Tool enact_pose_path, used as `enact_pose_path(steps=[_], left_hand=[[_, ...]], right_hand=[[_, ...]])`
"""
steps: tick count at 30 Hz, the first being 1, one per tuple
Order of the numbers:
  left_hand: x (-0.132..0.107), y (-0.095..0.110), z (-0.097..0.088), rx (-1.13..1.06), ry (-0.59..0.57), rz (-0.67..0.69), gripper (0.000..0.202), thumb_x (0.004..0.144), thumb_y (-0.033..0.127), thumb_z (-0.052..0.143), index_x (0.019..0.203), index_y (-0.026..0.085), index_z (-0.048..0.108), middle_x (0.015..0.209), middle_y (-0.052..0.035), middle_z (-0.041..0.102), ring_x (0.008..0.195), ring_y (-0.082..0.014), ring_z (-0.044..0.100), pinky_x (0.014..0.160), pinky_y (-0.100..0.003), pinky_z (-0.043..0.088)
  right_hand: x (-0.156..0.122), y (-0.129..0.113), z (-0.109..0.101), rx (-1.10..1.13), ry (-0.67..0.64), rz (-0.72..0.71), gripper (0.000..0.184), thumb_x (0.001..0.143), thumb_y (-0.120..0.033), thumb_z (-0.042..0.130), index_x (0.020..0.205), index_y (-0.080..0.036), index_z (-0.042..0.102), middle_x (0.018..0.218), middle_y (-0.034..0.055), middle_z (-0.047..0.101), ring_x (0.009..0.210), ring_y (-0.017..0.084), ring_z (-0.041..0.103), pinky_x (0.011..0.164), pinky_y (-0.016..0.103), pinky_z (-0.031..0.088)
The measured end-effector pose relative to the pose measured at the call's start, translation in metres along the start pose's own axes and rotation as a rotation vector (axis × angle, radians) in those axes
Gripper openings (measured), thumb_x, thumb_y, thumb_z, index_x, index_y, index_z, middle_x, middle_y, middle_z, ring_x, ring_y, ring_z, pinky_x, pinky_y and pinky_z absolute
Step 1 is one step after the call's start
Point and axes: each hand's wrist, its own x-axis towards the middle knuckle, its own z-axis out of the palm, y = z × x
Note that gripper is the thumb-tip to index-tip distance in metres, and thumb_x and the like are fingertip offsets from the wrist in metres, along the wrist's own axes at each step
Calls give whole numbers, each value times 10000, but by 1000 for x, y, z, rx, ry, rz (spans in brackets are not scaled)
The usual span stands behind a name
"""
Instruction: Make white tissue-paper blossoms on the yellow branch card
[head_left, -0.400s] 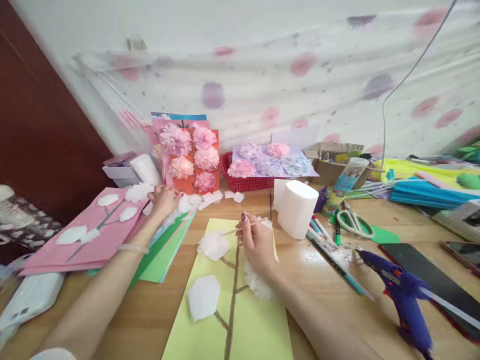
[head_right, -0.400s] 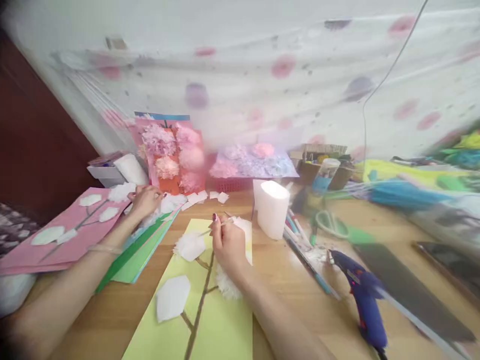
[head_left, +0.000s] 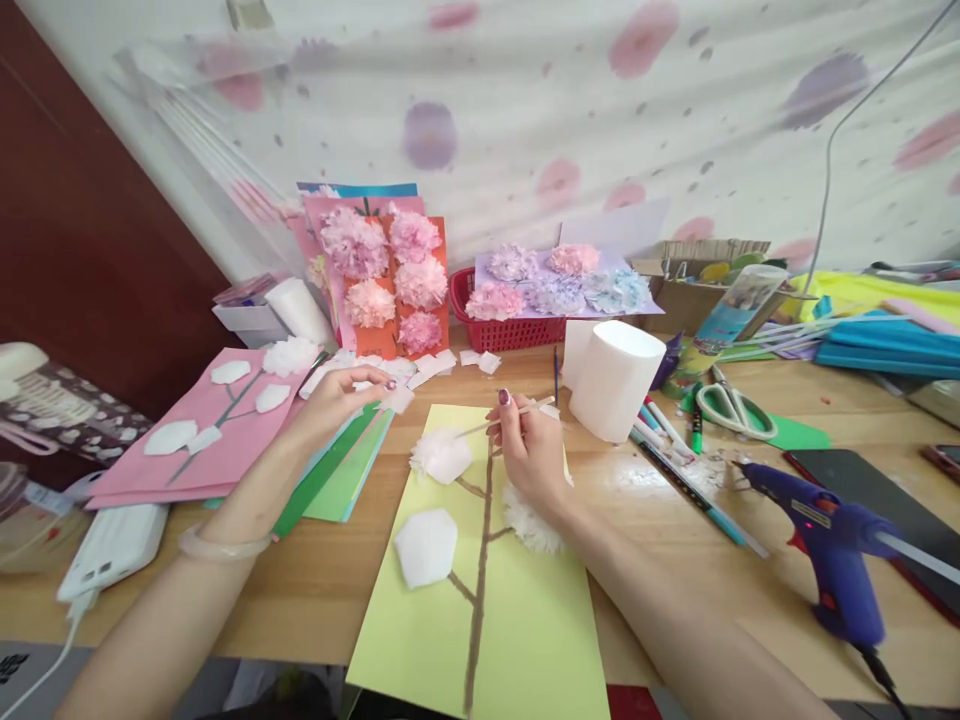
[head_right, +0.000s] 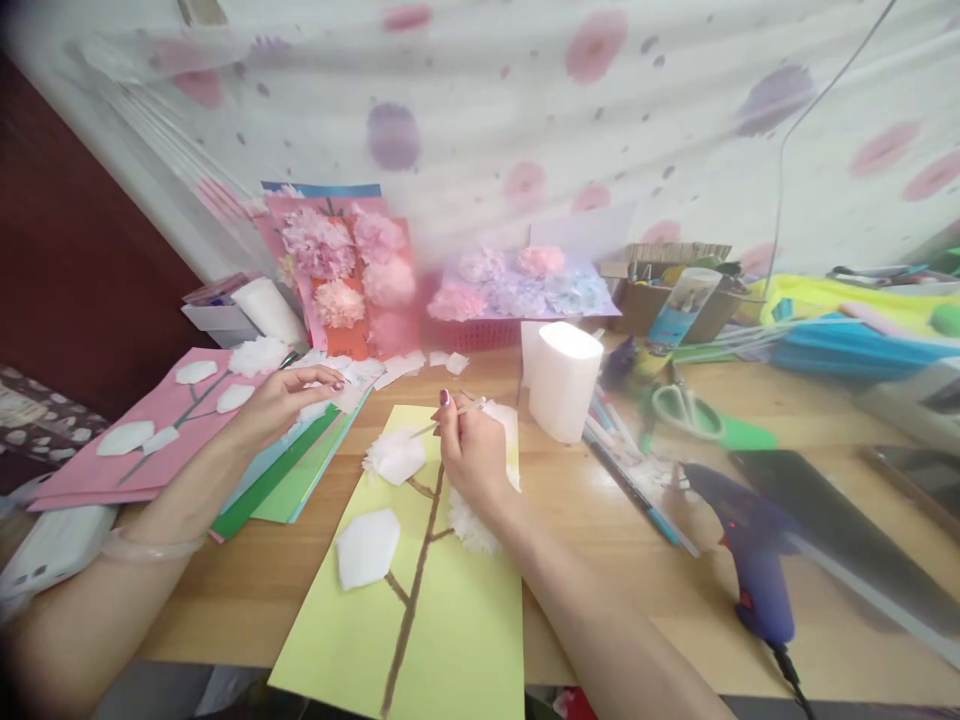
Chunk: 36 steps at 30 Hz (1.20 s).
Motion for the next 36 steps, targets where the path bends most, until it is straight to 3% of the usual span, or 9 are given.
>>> enact_pose_path(steps=[2, 4, 10, 15, 21, 26, 29, 31, 36], left_hand=[[-17, 9, 12, 18, -188, 86, 206, 710, 404, 655, 692, 202, 694, 906, -46, 698, 906, -222, 624, 885, -357, 457], [-29, 10, 24, 61, -261, 126, 202, 734, 392, 648, 674, 205, 691, 871, -40, 688, 875, -211, 620, 905, -372, 440], [-34, -7, 57, 262, -114, 131, 143, 736, 335, 655, 661, 213, 657, 891, -41, 694, 1016, -259, 558, 992, -439, 351], [-30, -5, 67, 347, -51, 107, 141, 754, 311, 644, 653, 213, 641, 902, -27, 690, 1039, -269, 529, 994, -475, 327], [-30, -5, 72, 357, -35, 110, 166, 760, 350, 640, 662, 217, 639, 896, -35, 681, 1069, -287, 494, 965, -475, 348], [-30, -8, 66, 293, -66, 198, 222, 799, 415, 591, 710, 213, 617, 885, -35, 677, 980, -246, 571, 1007, -465, 344], [-34, -7, 52, 206, -143, 216, 295, 796, 471, 591, 945, 217, 604, 1045, -53, 652, 1046, -239, 579, 1002, -423, 390], [-38, -8, 42, 212, -253, 214, 471, 755, 472, 642, 1145, 229, 536, 1221, -74, 591, 1168, -252, 532, 1014, -405, 396], [-45, -20, 36, 398, -398, 199, 897, 634, 514, 748, 1395, 268, 340, 1458, -103, 422, 1385, -315, 303, 1140, -487, 171]], right_hand=[[0, 0, 1, 5, 6, 2, 460, 978, -447, 316, 683, -200, 568, 558, 13, 624, 536, 142, 614, 537, 241, 414], [0, 0, 1, 10, 9, 2, 453, 978, -441, 325, 683, -200, 571, 550, 7, 618, 530, 139, 610, 537, 241, 410], [-1, -3, 0, 62, 119, -49, 447, 981, -397, 335, 637, -202, 544, 510, -12, 571, 477, 119, 553, 523, 240, 389], [-5, -8, 0, 115, 169, -138, 445, 985, -358, 326, 612, -207, 517, 475, -25, 516, 460, 113, 508, 515, 234, 377], [-4, -8, -1, 42, 116, -155, 434, 984, -345, 329, 613, -209, 509, 507, -19, 552, 471, 112, 522, 509, 226, 377], [-3, -5, 0, -28, 11, -135, 383, 976, -371, 357, 679, -209, 535, 546, -15, 583, 494, 120, 547, 525, 229, 388], [-3, -5, 1, -78, -20, -138, 388, 976, -378, 354, 676, -210, 534, 556, -6, 599, 525, 130, 570, 545, 236, 391], [-4, -5, 0, -108, -32, -153, 397, 977, -378, 348, 666, -211, 530, 559, -1, 607, 540, 135, 580, 557, 239, 393], [-6, -3, 2, -187, -54, -184, 385, 973, -398, 351, 699, -210, 546, 585, 13, 635, 538, 143, 597, 530, 244, 384]])
